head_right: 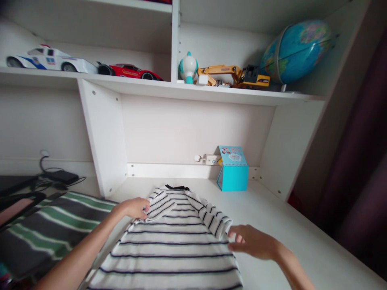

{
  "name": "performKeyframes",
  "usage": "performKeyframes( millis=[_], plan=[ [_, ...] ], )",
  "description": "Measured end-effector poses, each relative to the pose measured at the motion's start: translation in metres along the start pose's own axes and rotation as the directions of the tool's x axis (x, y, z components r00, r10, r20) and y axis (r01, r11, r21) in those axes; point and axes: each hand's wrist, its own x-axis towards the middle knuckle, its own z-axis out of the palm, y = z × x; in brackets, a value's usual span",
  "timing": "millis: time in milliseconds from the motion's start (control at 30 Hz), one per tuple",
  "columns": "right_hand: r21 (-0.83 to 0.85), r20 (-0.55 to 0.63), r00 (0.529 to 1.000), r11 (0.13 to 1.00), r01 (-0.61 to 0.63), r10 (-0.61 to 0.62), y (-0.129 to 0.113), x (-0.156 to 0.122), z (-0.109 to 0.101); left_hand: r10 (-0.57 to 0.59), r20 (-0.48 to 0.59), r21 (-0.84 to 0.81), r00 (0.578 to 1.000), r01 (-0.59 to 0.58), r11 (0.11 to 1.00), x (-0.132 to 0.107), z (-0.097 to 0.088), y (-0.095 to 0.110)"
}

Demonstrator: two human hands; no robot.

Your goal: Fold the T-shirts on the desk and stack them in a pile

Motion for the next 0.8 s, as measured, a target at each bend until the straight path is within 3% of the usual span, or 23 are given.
performKeyframes(
  millis=[67, 133, 233, 300, 400, 467, 533, 600, 700, 800],
  plan=[
    [-0.039, -0.203, 0.979, 0.998, -0.042, 0.034, -0.003, 0.012, 0.005, 0.062, -0.061, -0.011, 0.996, -0.063, 0.998, -0.005, 0.005, 0.018],
    [-0.097, -0.320, 0.946, 0.992, -0.077, 0.043, -0.005, 0.029, 0.017, 0.117, -0.155, 0.016, 0.981, -0.116, 0.993, -0.005, 0.016, 0.036],
    [-0.116, -0.284, 0.959, 0.993, -0.011, -0.023, -0.007, 0.052, 0.022, 0.152, -0.232, 0.059, 0.961, -0.142, 0.988, 0.003, 0.032, 0.046],
    [-0.077, -0.246, 0.968, 0.997, 0.027, -0.045, -0.004, 0.062, 0.004, 0.174, -0.219, 0.039, 0.960, -0.170, 0.985, 0.012, 0.032, 0.039],
    [0.016, -0.286, 0.958, 0.999, -0.033, 0.036, 0.007, 0.076, -0.044, 0.198, -0.178, 0.004, 0.964, -0.201, 0.980, 0.023, 0.021, 0.019],
    [0.097, -0.377, 0.914, 0.988, -0.121, 0.149, 0.017, 0.089, -0.072, 0.190, -0.191, -0.002, 0.963, -0.194, 0.981, 0.027, 0.015, 0.011],
    [0.177, -0.446, 0.854, 0.961, -0.211, 0.269, 0.024, 0.104, -0.084, 0.178, -0.210, 0.014, 0.961, -0.179, 0.984, 0.028, 0.016, 0.011],
    [0.229, -0.459, 0.813, 0.932, -0.283, 0.359, 0.029, 0.117, -0.080, 0.166, -0.234, 0.070, 0.958, -0.154, 0.986, 0.028, 0.024, 0.020],
    [0.249, -0.440, 0.797, 0.909, -0.336, 0.415, 0.031, 0.131, -0.062, 0.167, -0.263, 0.177, 0.950, -0.122, 0.977, 0.028, 0.034, 0.035],
    [0.240, -0.507, 0.769, 0.921, -0.307, 0.389, 0.033, 0.134, -0.054, 0.095, -0.255, 0.147, 0.962, -0.058, 0.987, 0.032, 0.025, 0.037]
  ],
)
